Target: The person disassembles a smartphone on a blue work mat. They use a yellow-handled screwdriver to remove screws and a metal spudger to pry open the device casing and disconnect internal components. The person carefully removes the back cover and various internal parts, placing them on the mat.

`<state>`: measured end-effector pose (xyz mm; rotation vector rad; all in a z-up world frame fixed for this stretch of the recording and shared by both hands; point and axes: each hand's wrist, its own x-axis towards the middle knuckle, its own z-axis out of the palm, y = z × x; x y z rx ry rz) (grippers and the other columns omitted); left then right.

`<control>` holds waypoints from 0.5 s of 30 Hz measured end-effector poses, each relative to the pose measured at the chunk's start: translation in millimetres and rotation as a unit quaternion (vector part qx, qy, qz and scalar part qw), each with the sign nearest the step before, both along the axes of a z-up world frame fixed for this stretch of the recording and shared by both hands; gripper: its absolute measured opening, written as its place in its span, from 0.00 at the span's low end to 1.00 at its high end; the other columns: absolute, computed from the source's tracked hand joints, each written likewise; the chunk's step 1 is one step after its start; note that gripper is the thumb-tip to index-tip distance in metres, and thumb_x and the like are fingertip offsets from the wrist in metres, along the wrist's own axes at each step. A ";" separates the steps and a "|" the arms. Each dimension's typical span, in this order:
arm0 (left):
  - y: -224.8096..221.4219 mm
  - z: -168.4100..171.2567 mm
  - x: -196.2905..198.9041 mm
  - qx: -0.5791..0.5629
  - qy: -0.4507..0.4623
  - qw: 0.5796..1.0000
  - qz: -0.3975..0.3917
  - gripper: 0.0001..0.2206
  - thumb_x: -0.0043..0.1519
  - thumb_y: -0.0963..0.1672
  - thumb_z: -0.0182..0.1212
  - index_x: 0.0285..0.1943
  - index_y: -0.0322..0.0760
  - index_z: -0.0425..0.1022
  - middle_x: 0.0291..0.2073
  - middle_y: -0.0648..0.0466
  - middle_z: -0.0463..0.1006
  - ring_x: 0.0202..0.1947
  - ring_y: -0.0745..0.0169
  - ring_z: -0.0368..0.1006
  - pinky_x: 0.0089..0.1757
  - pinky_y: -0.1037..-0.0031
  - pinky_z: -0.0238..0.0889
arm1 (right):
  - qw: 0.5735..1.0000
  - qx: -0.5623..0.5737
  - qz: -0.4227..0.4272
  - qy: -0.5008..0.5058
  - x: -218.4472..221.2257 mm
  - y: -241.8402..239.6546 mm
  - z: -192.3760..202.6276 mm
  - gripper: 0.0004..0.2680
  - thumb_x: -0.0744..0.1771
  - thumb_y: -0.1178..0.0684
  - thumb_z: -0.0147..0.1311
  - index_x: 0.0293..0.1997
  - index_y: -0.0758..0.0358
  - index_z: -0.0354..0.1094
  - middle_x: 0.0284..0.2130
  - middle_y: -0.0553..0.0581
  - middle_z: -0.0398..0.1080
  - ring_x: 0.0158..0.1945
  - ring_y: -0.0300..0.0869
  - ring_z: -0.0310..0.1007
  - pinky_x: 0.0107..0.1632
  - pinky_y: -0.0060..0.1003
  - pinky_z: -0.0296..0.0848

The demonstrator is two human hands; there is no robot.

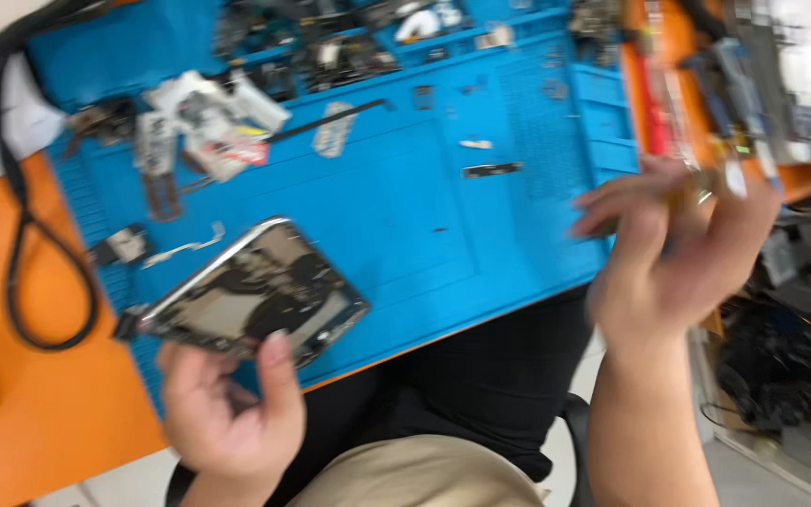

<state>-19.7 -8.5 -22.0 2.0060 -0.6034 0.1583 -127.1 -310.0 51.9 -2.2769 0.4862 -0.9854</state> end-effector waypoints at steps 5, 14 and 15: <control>-0.8 -5.5 -2.8 -0.028 0.003 1.000 -0.004 0.20 0.68 0.39 0.64 0.62 0.14 0.62 0.47 0.29 0.77 0.40 0.44 0.81 0.38 0.67 0.77 | 0.950 -0.174 -0.147 0.211 -47.2 -110.6 -8.1 0.03 0.80 0.66 0.63 0.53 0.71 0.73 0.42 0.61 0.77 0.43 0.49 0.77 0.48 0.48 0.70; -0.9 5.6 4.3 0.010 -0.081 0.997 0.001 0.19 0.68 0.44 0.67 0.58 0.22 0.67 0.38 0.43 0.77 0.43 0.38 0.75 0.42 0.59 0.74 | 0.875 0.268 -0.276 0.293 -57.0 -105.9 -75.0 0.20 0.76 0.27 0.33 0.61 0.42 0.70 0.51 0.44 0.76 0.53 0.30 0.79 0.48 0.33 0.73; -1.0 7.1 5.3 0.017 -0.066 0.998 -0.011 0.19 0.69 0.44 0.66 0.60 0.23 0.68 0.39 0.44 0.80 0.42 0.40 0.75 0.48 0.55 0.73 | 0.890 0.194 -0.257 0.322 -53.1 -77.1 -65.5 0.23 0.79 0.26 0.31 0.64 0.50 0.70 0.50 0.56 0.73 0.53 0.42 0.77 0.45 0.45 0.75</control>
